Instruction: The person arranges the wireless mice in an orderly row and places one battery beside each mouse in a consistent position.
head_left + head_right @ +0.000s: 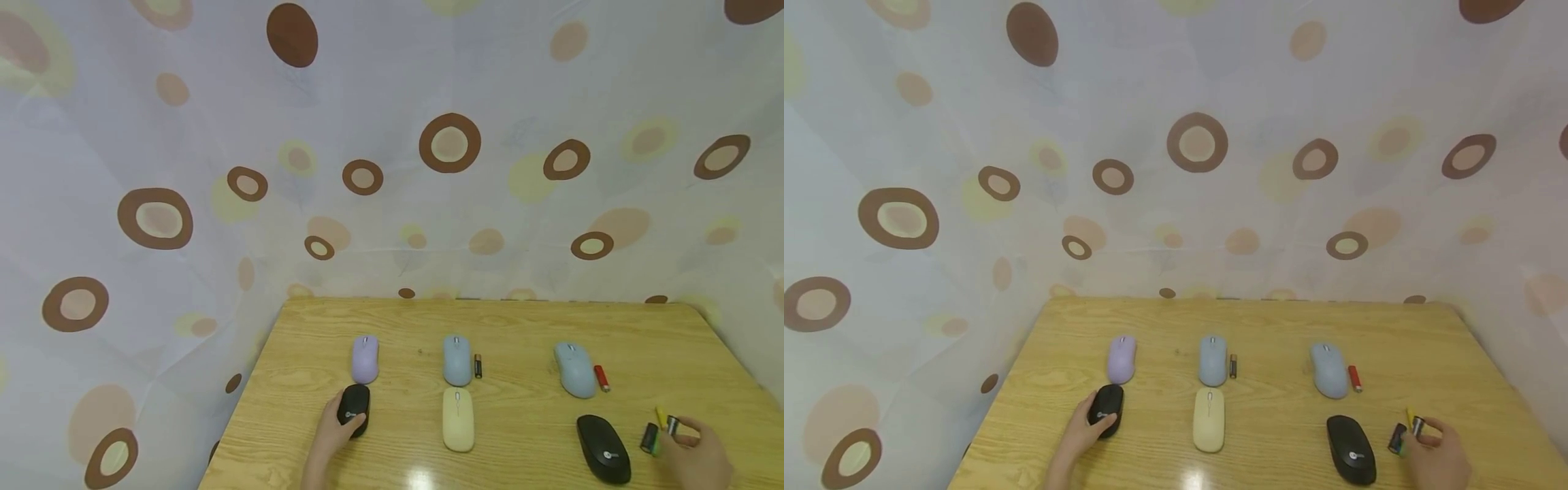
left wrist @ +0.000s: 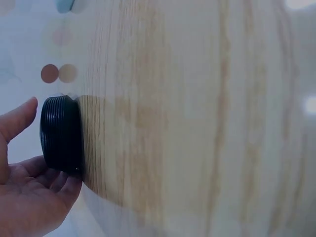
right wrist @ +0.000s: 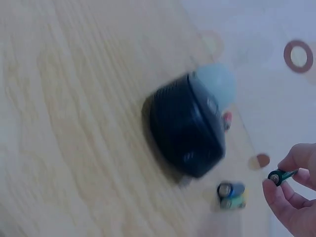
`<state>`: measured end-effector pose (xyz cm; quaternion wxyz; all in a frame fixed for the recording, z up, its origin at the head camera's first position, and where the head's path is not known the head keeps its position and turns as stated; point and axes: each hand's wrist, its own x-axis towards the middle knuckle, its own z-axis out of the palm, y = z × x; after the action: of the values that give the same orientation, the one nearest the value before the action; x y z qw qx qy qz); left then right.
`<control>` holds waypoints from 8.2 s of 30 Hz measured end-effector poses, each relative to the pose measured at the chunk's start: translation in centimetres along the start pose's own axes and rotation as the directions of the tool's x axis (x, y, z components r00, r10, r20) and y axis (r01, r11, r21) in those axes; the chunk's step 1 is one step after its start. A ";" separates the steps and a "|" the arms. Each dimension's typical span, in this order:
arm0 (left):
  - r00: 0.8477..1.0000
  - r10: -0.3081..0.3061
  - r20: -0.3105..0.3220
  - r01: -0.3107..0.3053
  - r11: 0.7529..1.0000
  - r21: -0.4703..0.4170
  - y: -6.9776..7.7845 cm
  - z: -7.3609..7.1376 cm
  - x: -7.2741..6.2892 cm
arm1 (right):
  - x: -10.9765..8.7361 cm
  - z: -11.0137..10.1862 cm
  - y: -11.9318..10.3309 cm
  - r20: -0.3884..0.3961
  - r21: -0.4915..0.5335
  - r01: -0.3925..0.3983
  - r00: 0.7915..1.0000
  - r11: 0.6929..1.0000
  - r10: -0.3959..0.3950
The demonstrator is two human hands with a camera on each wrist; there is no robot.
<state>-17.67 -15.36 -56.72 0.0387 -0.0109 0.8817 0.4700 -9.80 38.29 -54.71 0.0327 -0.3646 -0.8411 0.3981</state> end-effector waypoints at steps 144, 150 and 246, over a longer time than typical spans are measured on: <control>1.000 0.018 0.025 -0.015 0.994 -0.109 -1.0 0.1 -0.9 | -10.8 31.8 -23.7 0.384 0.233 0.654 0.618 0.719 -0.686; 1.000 0.016 0.022 -0.013 0.994 -0.110 -0.7 0.3 -0.9 | -10.8 31.4 -23.7 0.394 0.238 0.637 0.627 0.733 -0.672; 0.999 -0.040 0.024 0.042 0.997 -0.062 -1.2 0.3 -0.8 | 0.6 0.4 0.8 0.224 -0.164 0.107 0.972 0.981 -0.069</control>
<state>-16.77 -15.81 -57.78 0.0581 -0.0248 0.8658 0.4965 -9.87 38.75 -55.68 -0.0741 -0.2824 -0.8868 0.3583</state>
